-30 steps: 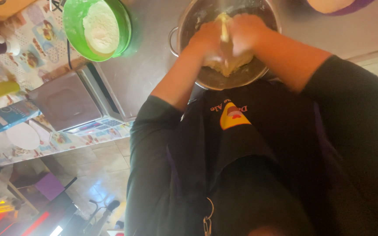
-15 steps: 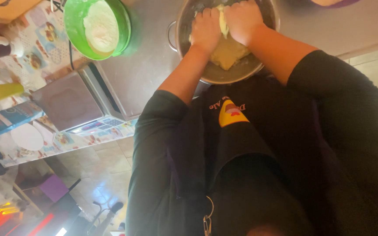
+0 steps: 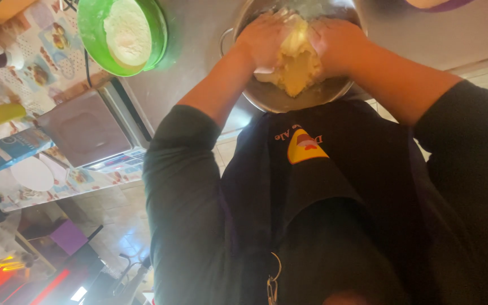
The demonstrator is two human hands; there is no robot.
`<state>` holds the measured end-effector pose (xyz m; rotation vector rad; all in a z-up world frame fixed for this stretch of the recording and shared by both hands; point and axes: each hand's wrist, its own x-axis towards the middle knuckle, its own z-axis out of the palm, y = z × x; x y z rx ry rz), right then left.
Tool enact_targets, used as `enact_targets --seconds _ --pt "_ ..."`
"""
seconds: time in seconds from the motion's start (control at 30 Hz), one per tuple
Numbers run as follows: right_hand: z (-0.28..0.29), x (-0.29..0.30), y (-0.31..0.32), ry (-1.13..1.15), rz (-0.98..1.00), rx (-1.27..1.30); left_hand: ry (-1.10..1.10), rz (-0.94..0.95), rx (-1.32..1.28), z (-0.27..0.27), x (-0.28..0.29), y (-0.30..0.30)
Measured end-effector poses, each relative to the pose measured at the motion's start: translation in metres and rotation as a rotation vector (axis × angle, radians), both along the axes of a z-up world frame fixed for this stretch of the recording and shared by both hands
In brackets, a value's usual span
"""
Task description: Kneading dough by hand in a metal bowl.
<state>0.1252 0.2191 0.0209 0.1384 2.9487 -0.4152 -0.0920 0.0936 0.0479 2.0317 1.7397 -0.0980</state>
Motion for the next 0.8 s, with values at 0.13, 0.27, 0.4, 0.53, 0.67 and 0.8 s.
enact_targets --seconds 0.13,0.27,0.4,0.53,0.67,0.8 --pt "0.001 0.015 -0.016 0.192 -0.118 0.159 0.037 -0.017 0.089 -0.002 -0.007 -0.027" --pt "0.006 0.027 -0.03 -0.08 -0.013 0.228 0.114 0.159 0.063 -0.003 0.014 -0.058" --pt "0.037 0.027 -0.037 -0.365 -0.045 0.022 0.11 0.376 0.02 -0.01 0.043 -0.079" --pt "0.049 0.027 -0.042 -0.479 -0.108 -0.081 0.103 0.539 -0.114 -0.011 0.067 -0.09" --pt "0.051 0.033 -0.052 -0.459 -0.217 -0.15 -0.026 0.721 -0.327 -0.006 0.088 -0.089" --pt "0.019 0.035 -0.057 -0.39 -0.295 -0.291 -0.171 0.745 -0.216 -0.059 0.1 -0.101"
